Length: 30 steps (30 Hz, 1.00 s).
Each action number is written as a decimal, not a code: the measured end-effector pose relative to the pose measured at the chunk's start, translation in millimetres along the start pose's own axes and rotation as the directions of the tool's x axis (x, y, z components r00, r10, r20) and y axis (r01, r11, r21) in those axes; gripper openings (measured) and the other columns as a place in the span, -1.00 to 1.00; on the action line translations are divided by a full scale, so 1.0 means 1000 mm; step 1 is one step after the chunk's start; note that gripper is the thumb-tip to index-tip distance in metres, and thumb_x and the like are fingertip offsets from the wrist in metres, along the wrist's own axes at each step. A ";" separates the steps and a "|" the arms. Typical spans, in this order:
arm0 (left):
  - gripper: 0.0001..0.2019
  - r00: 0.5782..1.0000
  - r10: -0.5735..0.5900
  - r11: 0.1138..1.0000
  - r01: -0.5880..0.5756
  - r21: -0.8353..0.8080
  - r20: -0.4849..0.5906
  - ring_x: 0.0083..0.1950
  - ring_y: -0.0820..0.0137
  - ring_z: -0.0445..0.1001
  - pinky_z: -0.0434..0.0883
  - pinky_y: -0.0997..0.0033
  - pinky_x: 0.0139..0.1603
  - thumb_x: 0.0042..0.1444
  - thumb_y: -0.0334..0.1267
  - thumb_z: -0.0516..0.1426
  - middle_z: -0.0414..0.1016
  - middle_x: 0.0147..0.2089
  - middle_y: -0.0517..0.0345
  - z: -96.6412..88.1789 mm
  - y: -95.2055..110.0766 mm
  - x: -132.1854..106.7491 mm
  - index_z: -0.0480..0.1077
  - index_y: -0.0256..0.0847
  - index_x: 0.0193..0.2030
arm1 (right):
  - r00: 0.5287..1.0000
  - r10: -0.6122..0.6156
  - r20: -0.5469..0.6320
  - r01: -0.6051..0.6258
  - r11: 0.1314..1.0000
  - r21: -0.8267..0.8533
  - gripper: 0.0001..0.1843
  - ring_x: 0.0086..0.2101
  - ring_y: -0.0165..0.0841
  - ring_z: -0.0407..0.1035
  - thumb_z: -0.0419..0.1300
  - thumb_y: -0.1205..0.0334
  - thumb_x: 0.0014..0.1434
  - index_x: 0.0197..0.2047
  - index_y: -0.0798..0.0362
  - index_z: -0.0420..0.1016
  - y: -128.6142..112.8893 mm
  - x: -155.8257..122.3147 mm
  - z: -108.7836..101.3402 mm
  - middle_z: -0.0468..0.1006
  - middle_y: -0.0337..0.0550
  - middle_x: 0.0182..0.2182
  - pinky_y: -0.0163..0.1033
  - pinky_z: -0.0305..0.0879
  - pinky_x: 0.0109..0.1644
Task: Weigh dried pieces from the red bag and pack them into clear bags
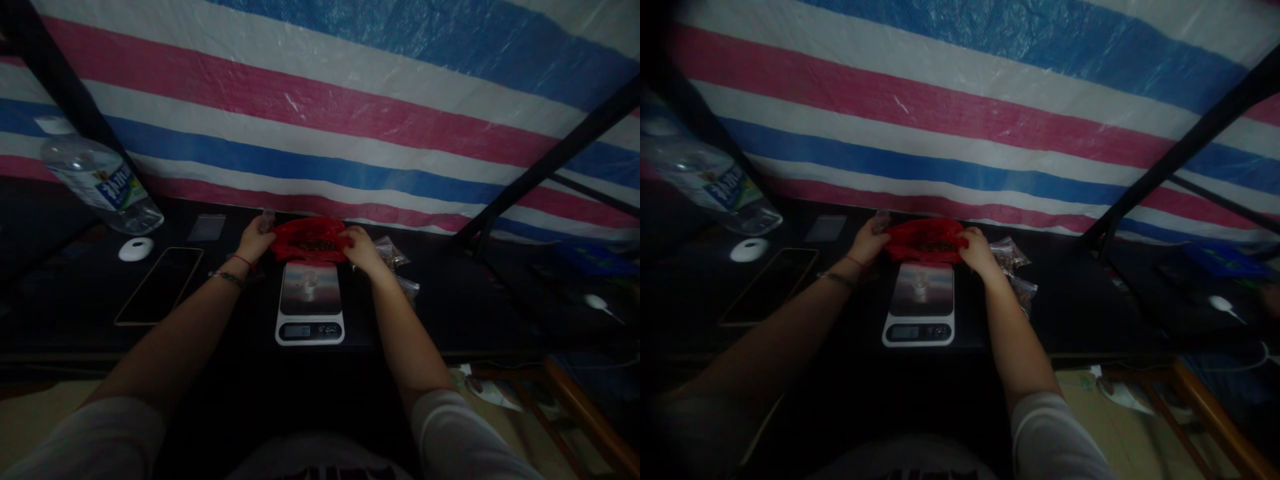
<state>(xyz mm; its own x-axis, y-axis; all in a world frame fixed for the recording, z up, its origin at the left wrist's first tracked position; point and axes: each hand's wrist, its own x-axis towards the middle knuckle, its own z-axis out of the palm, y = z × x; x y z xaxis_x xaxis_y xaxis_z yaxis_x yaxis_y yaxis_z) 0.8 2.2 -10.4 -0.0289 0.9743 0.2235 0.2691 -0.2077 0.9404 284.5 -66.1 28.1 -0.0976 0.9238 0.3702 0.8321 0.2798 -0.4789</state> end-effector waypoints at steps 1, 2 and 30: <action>-0.49 0.999 0.000 0.998 0.002 -0.069 0.038 -0.09 0.30 0.48 0.43 0.29 -0.05 -0.18 -0.41 0.11 0.48 -0.04 0.00 0.000 0.001 -0.002 0.34 -0.27 0.02 | 1.000 -0.017 0.020 0.017 1.000 0.002 -0.54 0.03 -0.26 0.28 0.07 0.51 -0.10 -0.12 0.06 0.52 -0.002 -0.001 -0.003 0.40 -0.05 -0.02 -0.13 0.16 0.20; -0.48 0.996 0.004 0.991 0.008 -0.131 0.088 -0.07 0.28 0.48 0.43 0.27 -0.03 -0.20 -0.41 0.11 0.48 -0.01 -0.02 0.000 0.002 -0.005 0.34 -0.28 0.02 | 0.998 -0.034 0.048 0.034 0.999 0.002 -0.53 0.04 -0.26 0.27 0.07 0.52 -0.11 -0.11 0.05 0.52 -0.004 -0.002 -0.006 0.39 -0.07 -0.01 -0.13 0.16 0.20; -0.38 0.918 0.077 0.953 0.047 -0.300 0.390 -0.02 0.23 0.48 0.40 0.20 0.01 -0.21 -0.14 0.33 0.48 0.01 -0.07 -0.002 0.008 -0.015 0.34 -0.26 0.04 | 0.834 0.012 0.552 0.191 0.932 -0.309 -0.57 -0.04 -0.21 0.44 0.01 0.54 0.11 -0.03 0.11 0.53 -0.056 0.037 0.015 0.56 0.04 -0.07 -0.22 0.30 0.04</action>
<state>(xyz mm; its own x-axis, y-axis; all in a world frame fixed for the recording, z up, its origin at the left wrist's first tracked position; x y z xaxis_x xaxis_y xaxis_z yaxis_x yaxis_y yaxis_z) 1.1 -14.3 -5.3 0.3695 0.9121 0.1776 -0.0334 -0.1779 0.9835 226.0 -43.3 56.5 -0.3727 0.9179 -0.1361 0.9253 0.3564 -0.1297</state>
